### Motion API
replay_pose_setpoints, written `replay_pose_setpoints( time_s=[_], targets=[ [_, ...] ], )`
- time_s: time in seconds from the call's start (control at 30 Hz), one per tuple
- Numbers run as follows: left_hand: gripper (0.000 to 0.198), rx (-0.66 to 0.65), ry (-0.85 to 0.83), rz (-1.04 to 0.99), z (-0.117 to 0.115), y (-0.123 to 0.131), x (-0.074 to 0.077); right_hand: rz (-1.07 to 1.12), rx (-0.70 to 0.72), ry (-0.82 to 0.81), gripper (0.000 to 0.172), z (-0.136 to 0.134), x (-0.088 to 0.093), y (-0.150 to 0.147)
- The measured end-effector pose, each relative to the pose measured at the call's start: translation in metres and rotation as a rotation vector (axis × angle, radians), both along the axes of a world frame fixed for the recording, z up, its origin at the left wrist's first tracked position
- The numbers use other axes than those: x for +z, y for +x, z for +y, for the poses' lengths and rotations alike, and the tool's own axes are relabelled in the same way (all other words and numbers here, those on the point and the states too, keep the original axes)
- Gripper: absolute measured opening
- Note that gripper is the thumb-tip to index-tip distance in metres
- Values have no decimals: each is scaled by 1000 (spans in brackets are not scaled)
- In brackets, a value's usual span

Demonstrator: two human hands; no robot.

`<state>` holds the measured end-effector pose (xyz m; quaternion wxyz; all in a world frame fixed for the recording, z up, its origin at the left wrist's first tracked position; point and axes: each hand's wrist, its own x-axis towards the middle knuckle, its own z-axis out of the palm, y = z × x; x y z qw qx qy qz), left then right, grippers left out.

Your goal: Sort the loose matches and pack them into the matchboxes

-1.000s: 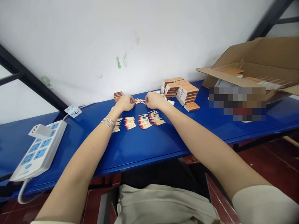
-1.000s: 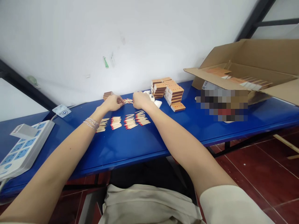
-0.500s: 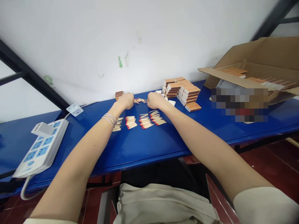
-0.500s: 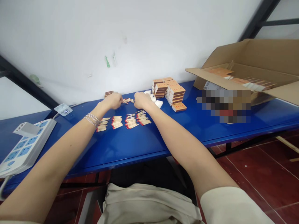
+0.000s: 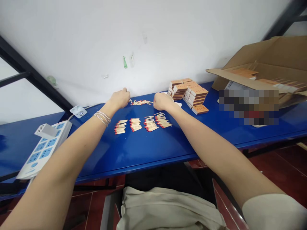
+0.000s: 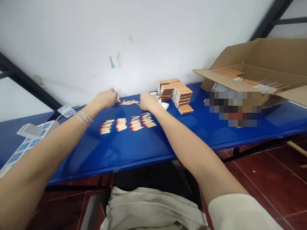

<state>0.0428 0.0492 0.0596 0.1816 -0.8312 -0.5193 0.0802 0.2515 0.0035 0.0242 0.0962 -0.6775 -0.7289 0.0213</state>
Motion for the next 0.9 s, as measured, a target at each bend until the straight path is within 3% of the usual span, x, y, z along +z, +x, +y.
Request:
replay_pose_setpoints(
  time_s=[0.13,0.3,0.43,0.57,0.73,0.8,0.9],
  targets=[
    [36,-10,17,37,0,-14,-2,-3,32,-5,32,2,-2,-4],
    [35,-140,26,55,-1,5,-6,-17,44,-11,34,-1,0,-6],
    [37,-167,37,-90,4,9,-9,-13,38,-3,33,-2,0,-4],
    [37,-145,-68,-388,8,-13,-7,28,88,2,28,-2,-1,-6],
    [28,-58,-431,-540,-7,-51,-10,80,337,-6,21,-9,-3,-30],
    [26,-46,-471,-549,-16,-62,-15,70,402,-12,19,-14,-4,-42],
    [28,-28,-398,-611,-26,-69,-26,54,433,-41,19,-19,-4,-53]
  ],
)
